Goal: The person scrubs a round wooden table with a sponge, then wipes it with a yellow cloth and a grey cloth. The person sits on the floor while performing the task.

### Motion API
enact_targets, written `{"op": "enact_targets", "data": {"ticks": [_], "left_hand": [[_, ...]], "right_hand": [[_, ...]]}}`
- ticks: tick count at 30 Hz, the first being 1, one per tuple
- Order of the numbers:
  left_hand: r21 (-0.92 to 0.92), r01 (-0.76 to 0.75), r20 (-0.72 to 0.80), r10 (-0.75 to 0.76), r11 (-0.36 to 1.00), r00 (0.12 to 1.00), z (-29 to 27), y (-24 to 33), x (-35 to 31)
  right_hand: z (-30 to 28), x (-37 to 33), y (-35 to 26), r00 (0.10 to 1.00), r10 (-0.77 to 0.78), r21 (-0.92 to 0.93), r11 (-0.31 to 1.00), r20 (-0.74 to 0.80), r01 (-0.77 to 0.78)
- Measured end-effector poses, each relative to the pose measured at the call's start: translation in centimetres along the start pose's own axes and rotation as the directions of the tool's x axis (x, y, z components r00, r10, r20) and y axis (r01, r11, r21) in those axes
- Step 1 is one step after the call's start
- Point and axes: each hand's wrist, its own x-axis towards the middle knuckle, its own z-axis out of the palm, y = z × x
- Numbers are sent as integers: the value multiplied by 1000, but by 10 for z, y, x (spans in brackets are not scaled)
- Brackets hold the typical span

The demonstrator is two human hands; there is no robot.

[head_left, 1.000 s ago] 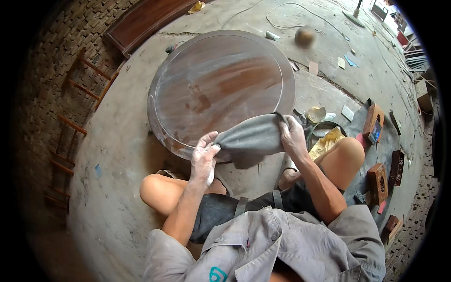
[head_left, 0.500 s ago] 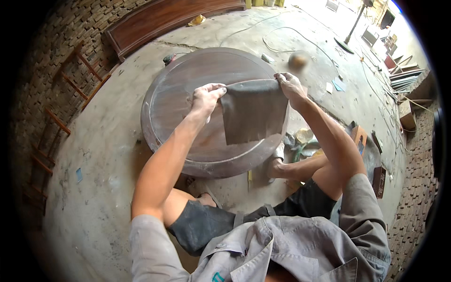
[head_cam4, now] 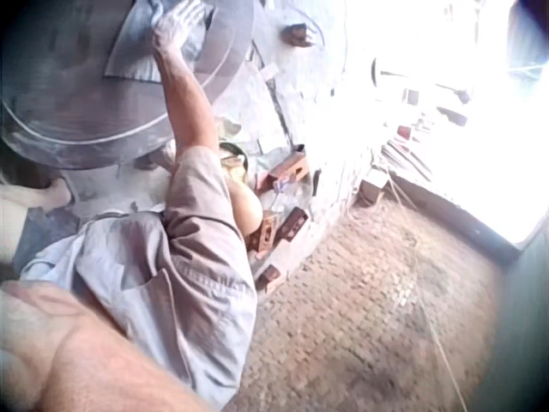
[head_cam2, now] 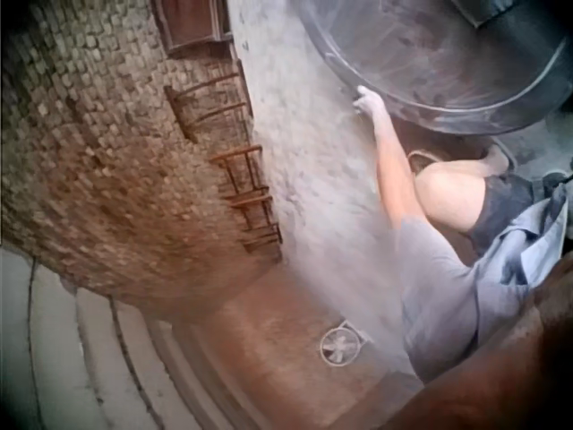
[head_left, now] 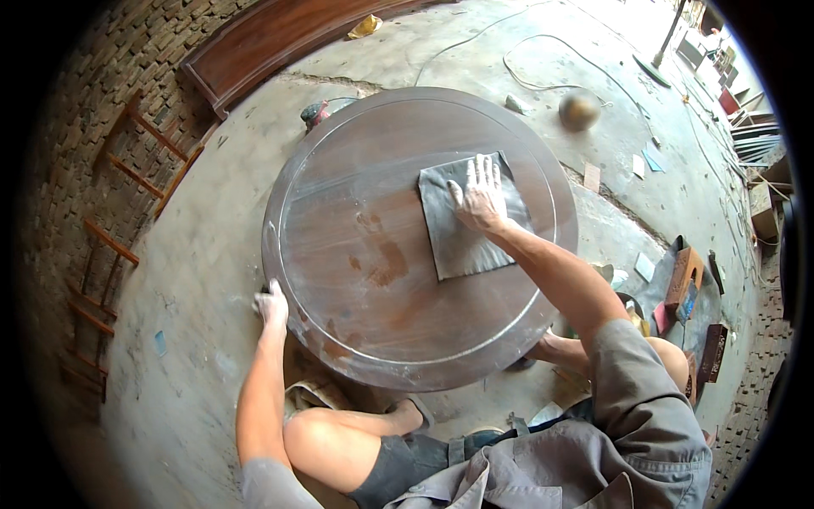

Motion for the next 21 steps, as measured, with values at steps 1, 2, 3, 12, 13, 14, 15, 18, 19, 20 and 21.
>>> {"op": "enact_targets", "data": {"ticks": [1, 2, 3, 12, 13, 14, 15, 18, 19, 20, 21], "left_hand": [[-155, 105, 124, -86, 982, 988, 6, -5, -5], [-50, 114, 140, -106, 992, 984, 12, -6, -17], [56, 117, 156, -124, 992, 980, 18, -4, -26], [-179, 84, -121, -107, 980, 987, 10, -17, -81], [-194, 102, -95, -122, 976, 988, 12, -10, -84], [-210, 69, -100, -92, 975, 991, 20, -6, -84], [-194, 36, -80, -53, 980, 995, 28, -8, -81], [-175, 26, -27, -32, 984, 999, 38, -18, -74], [-143, 63, -50, -71, 988, 996, 29, -29, -76], [-149, 65, -62, -75, 987, 995, 18, -34, -80], [-142, 79, -92, -93, 987, 991, 0, -43, -84]], "right_hand": [[6, 9, 2, 1000, -6, -9, 1000, 31, 6], [11, 7, 6, 995, -52, 0, 999, 81, 52], [14, 3, 12, 987, -96, 11, 995, 130, 95], [5, 26, 59, 988, -105, -318, 938, 110, 135], [15, 26, 13, 954, -243, -313, 905, 177, 288], [34, 28, -33, 986, -166, -114, 980, 0, 165], [47, 31, -66, 989, -127, 26, 991, -70, 129], [77, 31, -59, 976, -218, 621, 768, 26, 155], [72, 28, -36, 948, -310, 453, 858, 75, 244], [61, 29, -10, 911, -397, 269, 895, 110, 357], [12, 39, -7, 854, -273, 54, 959, 444, 279]]}}
